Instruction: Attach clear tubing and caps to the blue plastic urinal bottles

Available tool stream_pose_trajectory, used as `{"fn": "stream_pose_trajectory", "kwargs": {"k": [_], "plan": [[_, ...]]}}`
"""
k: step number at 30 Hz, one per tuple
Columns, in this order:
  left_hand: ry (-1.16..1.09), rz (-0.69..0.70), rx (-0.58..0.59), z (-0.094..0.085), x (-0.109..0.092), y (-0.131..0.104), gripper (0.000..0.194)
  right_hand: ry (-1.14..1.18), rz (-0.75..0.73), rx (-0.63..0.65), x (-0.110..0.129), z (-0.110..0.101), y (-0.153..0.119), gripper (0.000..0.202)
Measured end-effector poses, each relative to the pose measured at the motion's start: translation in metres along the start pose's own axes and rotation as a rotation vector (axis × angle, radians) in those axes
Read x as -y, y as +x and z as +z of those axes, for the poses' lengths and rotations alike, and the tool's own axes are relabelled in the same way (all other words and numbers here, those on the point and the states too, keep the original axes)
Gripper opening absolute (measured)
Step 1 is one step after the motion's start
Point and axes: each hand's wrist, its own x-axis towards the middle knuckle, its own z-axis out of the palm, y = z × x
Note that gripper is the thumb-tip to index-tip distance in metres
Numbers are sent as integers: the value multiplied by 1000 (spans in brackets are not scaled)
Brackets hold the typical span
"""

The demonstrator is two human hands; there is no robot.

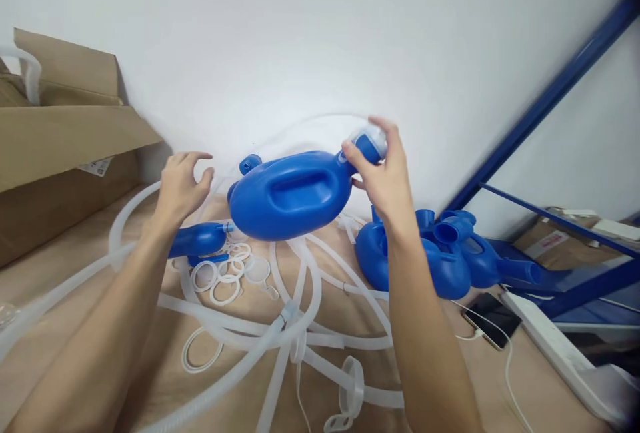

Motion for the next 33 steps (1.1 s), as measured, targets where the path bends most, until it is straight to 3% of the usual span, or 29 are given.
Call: {"fn": "stream_pose_trajectory", "kwargs": {"k": [2,5,7,10,12,15,18,23,29,33], "plan": [[-216,49,118,-2,-27,1,40,143,251,-16,-11,8,-19,59],[-334,184,429,-1,-61,-4,57,303,532,-19,-27,24,-41,65],[-265,280,550,3,-72,-8,63,364,631,3,-37,32,-52,69],[-181,342,602,11,-72,-9,52,348,697,161,-46,36,-62,68],[-166,344,598,15,-66,-7,46,123,606,242,-46,34,-67,66],[-138,381,499,13,-59,-2,40,-374,274,210,-38,30,-70,68],[-68,457,423,5,-61,0,33,-552,-10,264,-31,33,-68,56],[117,492,470,-5,-75,0,33,-508,-133,350,-40,45,-65,21],[85,464,476,-2,-74,-2,34,-125,-114,398,-50,42,-64,16],[19,456,436,-3,-64,0,34,169,10,413,-48,32,-61,15]]}}
